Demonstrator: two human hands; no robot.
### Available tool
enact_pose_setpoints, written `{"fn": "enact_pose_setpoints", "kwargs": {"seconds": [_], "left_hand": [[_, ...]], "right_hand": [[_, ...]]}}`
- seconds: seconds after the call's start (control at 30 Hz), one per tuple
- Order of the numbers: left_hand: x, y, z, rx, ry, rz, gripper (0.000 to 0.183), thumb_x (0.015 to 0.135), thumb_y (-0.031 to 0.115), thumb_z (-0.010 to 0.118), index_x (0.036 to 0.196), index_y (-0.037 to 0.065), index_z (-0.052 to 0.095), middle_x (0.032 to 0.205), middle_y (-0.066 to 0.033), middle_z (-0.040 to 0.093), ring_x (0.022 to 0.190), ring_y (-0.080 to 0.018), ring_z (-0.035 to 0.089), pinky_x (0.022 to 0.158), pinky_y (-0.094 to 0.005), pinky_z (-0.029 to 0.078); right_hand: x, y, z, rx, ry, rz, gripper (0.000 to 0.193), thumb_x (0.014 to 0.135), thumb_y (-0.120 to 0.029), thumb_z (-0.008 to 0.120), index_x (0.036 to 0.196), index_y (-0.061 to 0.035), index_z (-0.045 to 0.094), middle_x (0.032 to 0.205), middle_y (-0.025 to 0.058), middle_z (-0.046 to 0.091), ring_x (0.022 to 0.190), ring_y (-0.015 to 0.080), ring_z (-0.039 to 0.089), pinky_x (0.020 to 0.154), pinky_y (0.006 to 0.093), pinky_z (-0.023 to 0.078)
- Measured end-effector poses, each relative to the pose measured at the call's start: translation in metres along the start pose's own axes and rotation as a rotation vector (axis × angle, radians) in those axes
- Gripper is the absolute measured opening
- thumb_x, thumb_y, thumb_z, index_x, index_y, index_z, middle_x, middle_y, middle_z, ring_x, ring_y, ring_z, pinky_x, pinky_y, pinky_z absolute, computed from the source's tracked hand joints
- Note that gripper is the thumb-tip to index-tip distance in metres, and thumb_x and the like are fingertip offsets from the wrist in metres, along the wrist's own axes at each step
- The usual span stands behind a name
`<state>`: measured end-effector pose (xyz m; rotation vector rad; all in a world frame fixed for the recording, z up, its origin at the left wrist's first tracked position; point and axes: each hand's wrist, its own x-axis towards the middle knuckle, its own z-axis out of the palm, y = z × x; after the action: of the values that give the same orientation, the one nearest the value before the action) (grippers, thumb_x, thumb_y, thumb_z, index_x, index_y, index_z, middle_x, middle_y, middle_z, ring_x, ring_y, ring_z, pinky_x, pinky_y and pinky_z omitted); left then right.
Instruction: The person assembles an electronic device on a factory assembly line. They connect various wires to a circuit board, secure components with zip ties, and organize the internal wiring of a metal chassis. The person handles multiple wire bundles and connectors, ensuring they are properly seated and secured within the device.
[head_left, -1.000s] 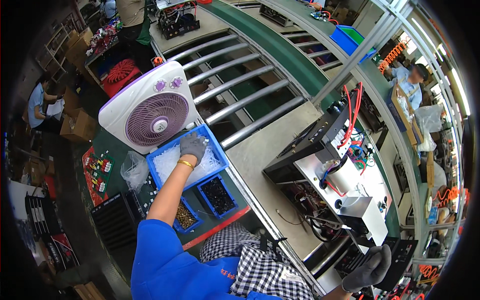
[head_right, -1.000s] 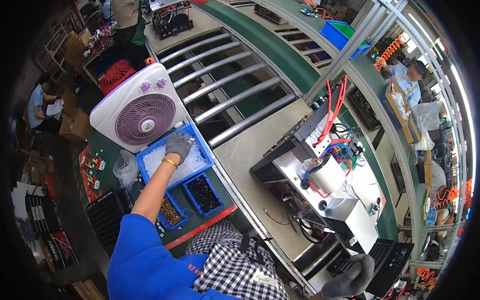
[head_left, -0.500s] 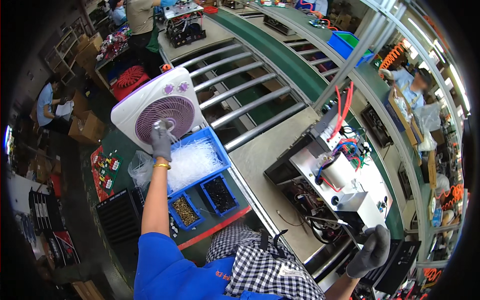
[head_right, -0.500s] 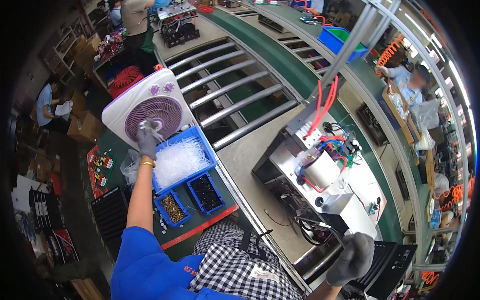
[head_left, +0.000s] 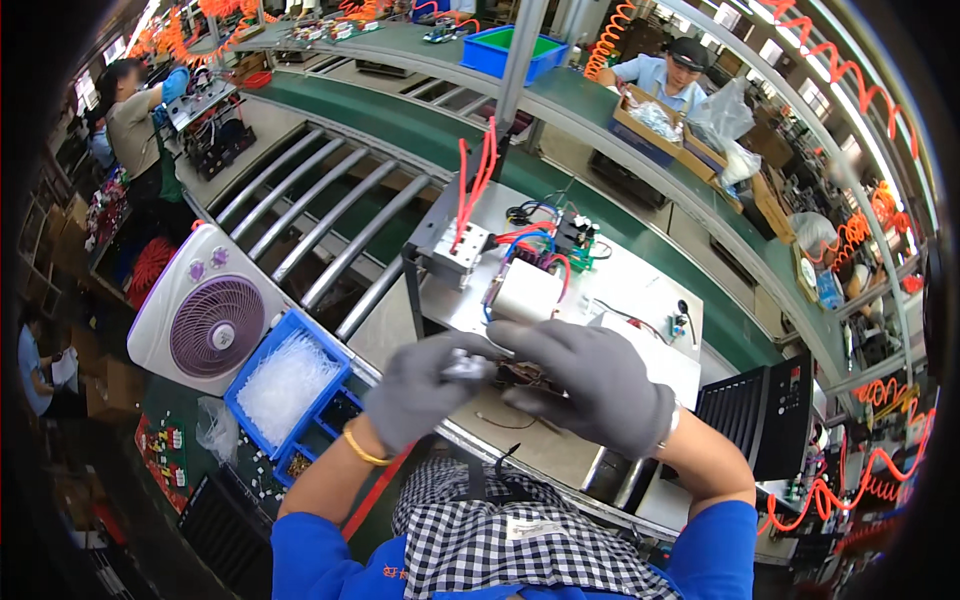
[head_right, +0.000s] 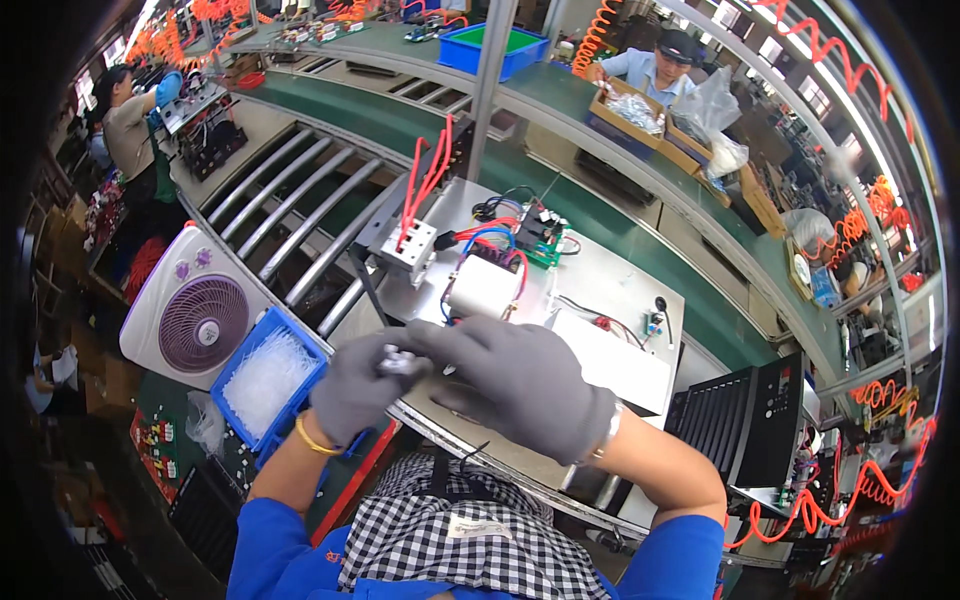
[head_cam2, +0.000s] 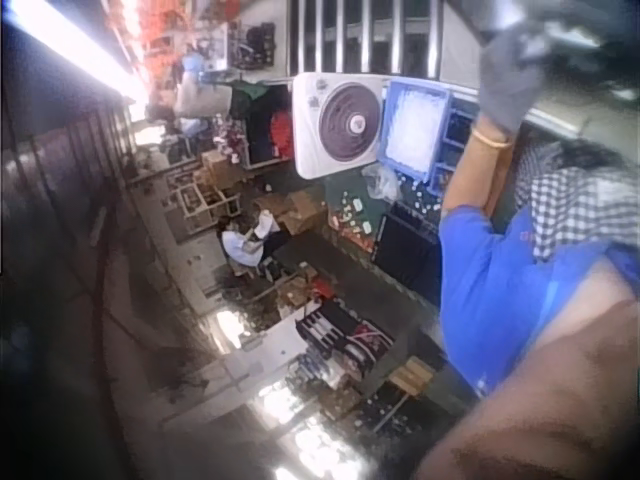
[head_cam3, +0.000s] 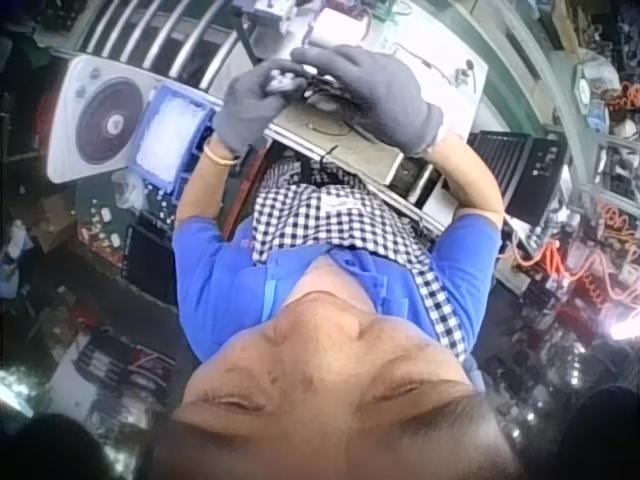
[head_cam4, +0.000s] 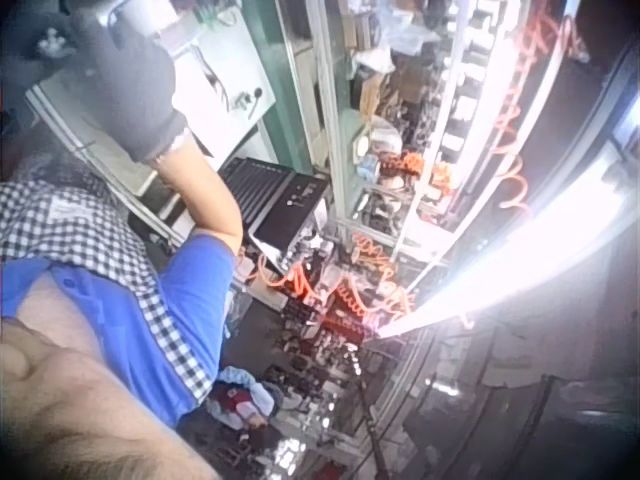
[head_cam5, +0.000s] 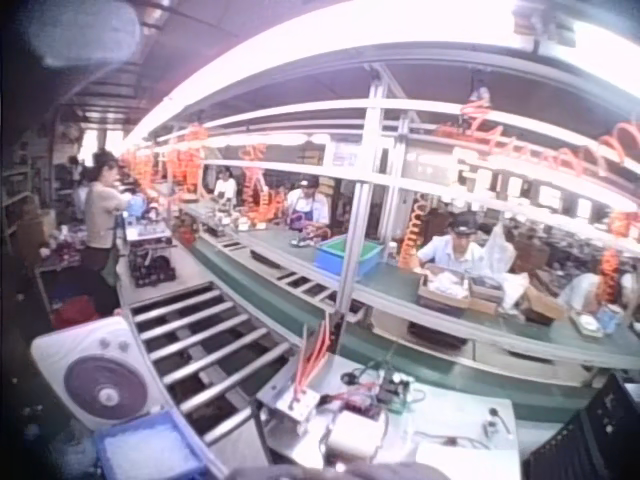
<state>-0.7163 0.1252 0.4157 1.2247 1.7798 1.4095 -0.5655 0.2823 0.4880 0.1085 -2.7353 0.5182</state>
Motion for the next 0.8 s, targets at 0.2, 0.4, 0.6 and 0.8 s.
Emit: {"fn": "enact_pose_setpoints", "kwargs": {"seconds": [0.2,0.4,0.6,0.8], "left_hand": [[0.048,-0.006,0.065,-0.297,-0.104,0.007,0.027,0.087,0.009,0.064,0.113,0.002,0.066,0.099,-0.0074,0.070,0.093,-0.0142,0.065,0.084,-0.0290,0.051],[0.061,0.003,0.081,-0.397,-0.090,-0.148,0.023,0.092,0.012,0.056,0.110,0.001,0.065,0.079,0.0009,0.057,0.069,-0.0057,0.051,0.061,-0.0235,0.041],[0.076,0.006,0.086,-0.397,-0.121,-0.269,0.028,0.098,0.021,0.053,0.114,0.003,0.065,0.072,0.0025,0.054,0.065,-0.0051,0.048,0.058,-0.0224,0.039],[0.104,0.030,0.076,-0.192,-0.015,-0.241,0.029,0.096,0.021,0.054,0.115,0.002,0.064,0.071,0.0018,0.055,0.064,-0.0048,0.050,0.058,-0.0223,0.041]], "right_hand": [[-0.012,0.052,-0.024,-0.225,0.003,-0.194,0.023,0.086,-0.034,0.064,0.102,-0.0189,0.061,0.083,0.0013,0.062,0.069,0.0224,0.063,0.058,0.0375,0.047],[-0.006,0.091,-0.022,-0.218,-0.030,-0.217,0.020,0.086,-0.034,0.065,0.095,-0.0161,0.062,0.075,0.0017,0.061,0.069,0.0240,0.063,0.057,0.0382,0.047],[0.004,0.124,-0.024,-0.177,-0.015,-0.315,0.020,0.083,-0.032,0.068,0.097,-0.0186,0.066,0.076,0.0002,0.062,0.066,0.0228,0.063,0.053,0.0362,0.046],[0.026,0.180,-0.059,0.444,0.045,-0.010,0.018,0.092,-0.022,0.065,0.105,-0.0100,0.064,0.082,0.0065,0.067,0.071,0.0174,0.066,0.063,0.0326,0.052]]}}
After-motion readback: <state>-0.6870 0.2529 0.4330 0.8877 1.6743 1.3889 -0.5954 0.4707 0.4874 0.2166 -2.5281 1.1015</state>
